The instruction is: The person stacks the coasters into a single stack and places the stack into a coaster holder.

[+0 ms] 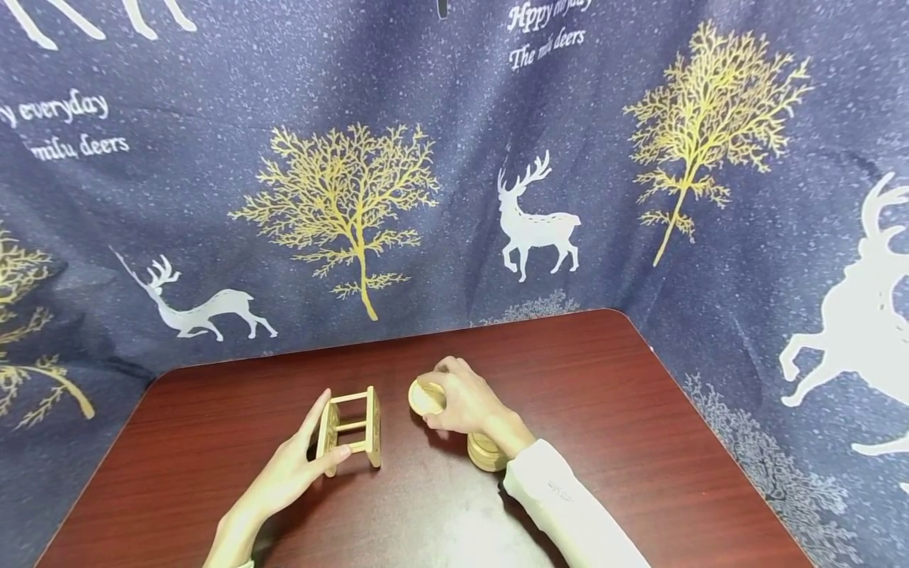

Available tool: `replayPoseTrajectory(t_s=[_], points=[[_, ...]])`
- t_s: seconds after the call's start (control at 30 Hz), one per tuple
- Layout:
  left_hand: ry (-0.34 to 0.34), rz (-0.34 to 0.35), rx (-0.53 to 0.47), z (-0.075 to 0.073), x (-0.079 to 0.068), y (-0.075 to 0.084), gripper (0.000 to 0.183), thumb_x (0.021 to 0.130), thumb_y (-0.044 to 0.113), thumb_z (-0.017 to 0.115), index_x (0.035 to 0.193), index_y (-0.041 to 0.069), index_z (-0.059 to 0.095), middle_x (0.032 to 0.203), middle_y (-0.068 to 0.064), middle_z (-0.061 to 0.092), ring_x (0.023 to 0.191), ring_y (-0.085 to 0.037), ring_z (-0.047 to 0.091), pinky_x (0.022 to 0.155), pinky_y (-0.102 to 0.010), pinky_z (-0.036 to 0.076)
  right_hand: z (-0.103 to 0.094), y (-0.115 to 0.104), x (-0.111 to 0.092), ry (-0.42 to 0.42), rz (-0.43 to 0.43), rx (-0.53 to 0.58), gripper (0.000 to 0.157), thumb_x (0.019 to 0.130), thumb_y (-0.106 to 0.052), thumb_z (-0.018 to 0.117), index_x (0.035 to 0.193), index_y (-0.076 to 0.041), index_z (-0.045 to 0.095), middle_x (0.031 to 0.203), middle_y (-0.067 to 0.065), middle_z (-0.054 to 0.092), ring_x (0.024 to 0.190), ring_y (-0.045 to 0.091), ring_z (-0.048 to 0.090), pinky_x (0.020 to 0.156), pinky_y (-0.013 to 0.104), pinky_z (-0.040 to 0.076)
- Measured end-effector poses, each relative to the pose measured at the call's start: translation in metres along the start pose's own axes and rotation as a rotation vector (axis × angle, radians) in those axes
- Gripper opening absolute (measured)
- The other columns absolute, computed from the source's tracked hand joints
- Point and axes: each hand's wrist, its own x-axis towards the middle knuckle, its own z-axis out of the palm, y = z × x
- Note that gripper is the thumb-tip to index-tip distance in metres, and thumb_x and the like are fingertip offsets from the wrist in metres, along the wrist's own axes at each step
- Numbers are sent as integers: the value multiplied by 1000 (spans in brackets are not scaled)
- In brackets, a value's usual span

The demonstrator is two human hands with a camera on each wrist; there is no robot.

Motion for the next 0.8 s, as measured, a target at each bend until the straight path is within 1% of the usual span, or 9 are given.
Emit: replayPoseTrajectory(t_s=[0.17, 0.23, 0.3, 0.4, 0.5, 0.57, 0.73, 0.8], points=[[1, 3, 7, 0, 0, -1, 110, 95, 52, 86, 179, 41, 16, 103, -8, 71, 59, -20, 61, 57, -33, 53, -3, -1, -3, 14, -22, 12, 63, 81, -26, 92, 141, -17, 77, 134, 10, 63, 128, 29, 60, 106, 49, 55], [-3, 11, 12, 0, 0, -1, 109, 96, 52, 86, 179, 40, 15, 99, -7, 71, 60, -19, 61, 58, -33, 53, -4, -2, -4, 25, -34, 13, 62, 81, -25, 92, 141, -17, 77, 135, 10, 64, 128, 29, 60, 107, 49, 54], [-11, 13, 11, -1, -1, -1, 109, 97, 52, 85, 179, 41, 14, 90, -5, 71, 60, -19, 60, 58, -33, 52, -5, -3, -6, 38, -47, 8, 62, 81, -25, 92, 141, -16, 77, 135, 10, 64, 128, 29, 59, 107, 49, 54], [-17, 7, 10, -1, -1, -1, 109, 97, 52, 85, 179, 42, 13, 83, -3, 70, 58, -18, 60, 59, -32, 52, -6, -5, -8, 56, -73, -6, 61, 82, -25, 92, 140, -16, 77, 135, 11, 64, 128, 30, 60, 106, 49, 54], [-21, 4, 0, 0, -1, -1, 109, 97, 51, 85, 179, 43, 13, 80, -2, 69, 56, -18, 59, 57, -32, 53, -8, -7, -10, 71, -96, -11, 60, 82, -25, 92, 139, -16, 77, 134, 11, 64, 126, 30, 60, 105, 49, 55], [-24, 1, -4, 0, -1, -1, 109, 98, 51, 85, 178, 45, 12, 77, -3, 69, 53, -18, 58, 55, -32, 53, -9, -8, -12, 79, -109, -12, 60, 82, -25, 91, 139, -16, 77, 133, 11, 64, 126, 30, 60, 105, 50, 55], [-20, 5, 0, 0, -1, -1, 109, 97, 51, 85, 178, 44, 12, 77, -3, 68, 53, -19, 58, 56, -33, 53, -11, -11, -16, 90, -128, -21, 60, 81, -25, 91, 138, -17, 78, 134, 12, 64, 126, 31, 62, 105, 49, 56], [-23, 0, 1, 0, -1, -1, 109, 97, 52, 85, 178, 46, 12, 77, -3, 68, 53, -18, 58, 56, -33, 53, -10, -11, -17, 94, -135, -25, 60, 80, -25, 92, 138, -17, 78, 134, 12, 64, 126, 31, 62, 105, 49, 56]])
